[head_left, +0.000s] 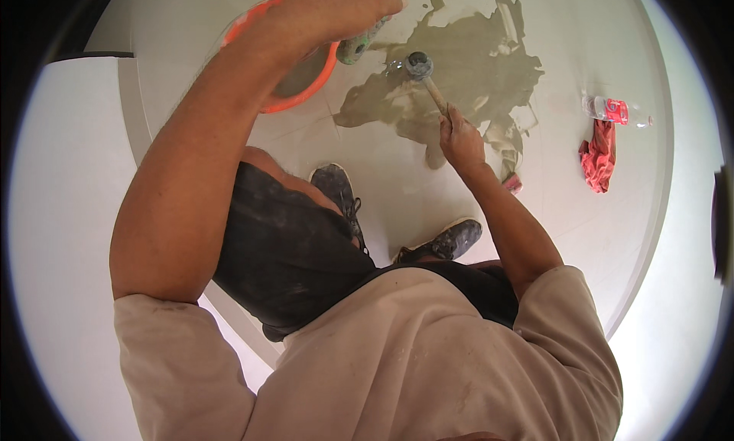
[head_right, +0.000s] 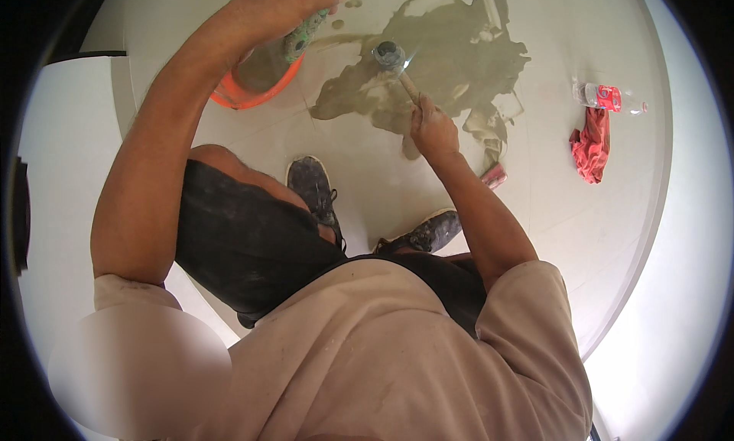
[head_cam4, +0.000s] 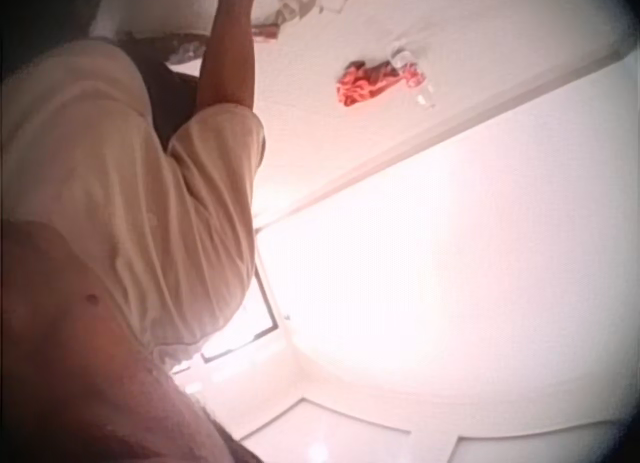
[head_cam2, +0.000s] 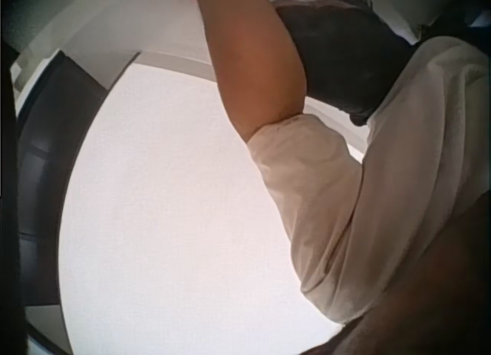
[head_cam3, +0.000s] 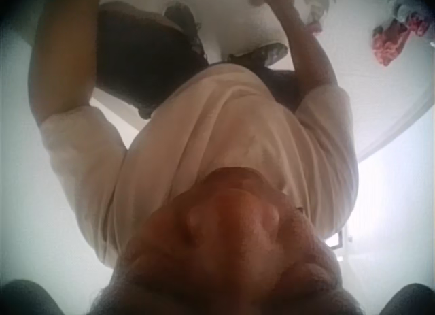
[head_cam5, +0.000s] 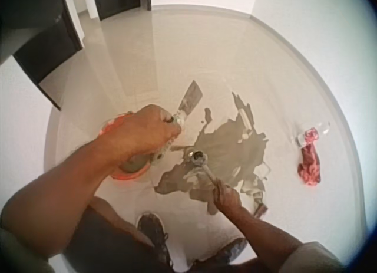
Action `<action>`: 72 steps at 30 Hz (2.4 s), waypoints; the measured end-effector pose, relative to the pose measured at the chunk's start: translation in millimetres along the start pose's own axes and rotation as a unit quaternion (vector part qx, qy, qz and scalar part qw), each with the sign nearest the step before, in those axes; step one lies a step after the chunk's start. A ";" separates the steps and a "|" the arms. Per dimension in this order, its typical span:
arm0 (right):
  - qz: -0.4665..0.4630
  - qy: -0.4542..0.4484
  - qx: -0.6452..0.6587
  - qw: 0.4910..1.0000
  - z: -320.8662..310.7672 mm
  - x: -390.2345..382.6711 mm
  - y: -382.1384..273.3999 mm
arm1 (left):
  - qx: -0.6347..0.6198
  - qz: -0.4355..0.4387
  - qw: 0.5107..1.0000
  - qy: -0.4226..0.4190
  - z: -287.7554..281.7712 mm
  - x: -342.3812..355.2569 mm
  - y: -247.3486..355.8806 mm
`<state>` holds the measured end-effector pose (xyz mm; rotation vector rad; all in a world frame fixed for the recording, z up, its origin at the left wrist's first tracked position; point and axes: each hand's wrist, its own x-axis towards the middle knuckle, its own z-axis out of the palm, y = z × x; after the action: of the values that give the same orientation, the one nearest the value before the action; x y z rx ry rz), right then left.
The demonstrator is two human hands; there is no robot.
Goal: The person patches a floor by applying a gray wet mixture from a bucket onto a light-colored tile surface using a putty knife and a hammer.
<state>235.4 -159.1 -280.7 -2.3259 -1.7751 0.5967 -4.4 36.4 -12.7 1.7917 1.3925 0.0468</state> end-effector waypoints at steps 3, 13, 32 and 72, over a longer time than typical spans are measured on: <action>0.007 -0.006 0.005 1.000 -0.8 -1.9 -2.2 | 0.029 -0.024 0.999 0.017 -1.7 -4.3 1.4; 0.002 -0.009 -0.010 1.000 2.8 0.8 9.3 | 0.019 0.012 0.999 -0.032 -3.4 -4.6 1.6; -0.007 0.035 0.017 0.999 7.5 1.3 14.1 | 0.048 -0.011 0.999 -0.017 4.4 4.8 0.6; 0.017 0.059 0.034 0.998 11.7 0.4 20.0 | 0.041 -0.018 0.999 -0.024 12.9 12.3 1.5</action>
<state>248.5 -165.8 -298.5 -2.2992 -1.6402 0.5054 7.9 38.8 -25.5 1.8218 1.4096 -0.0731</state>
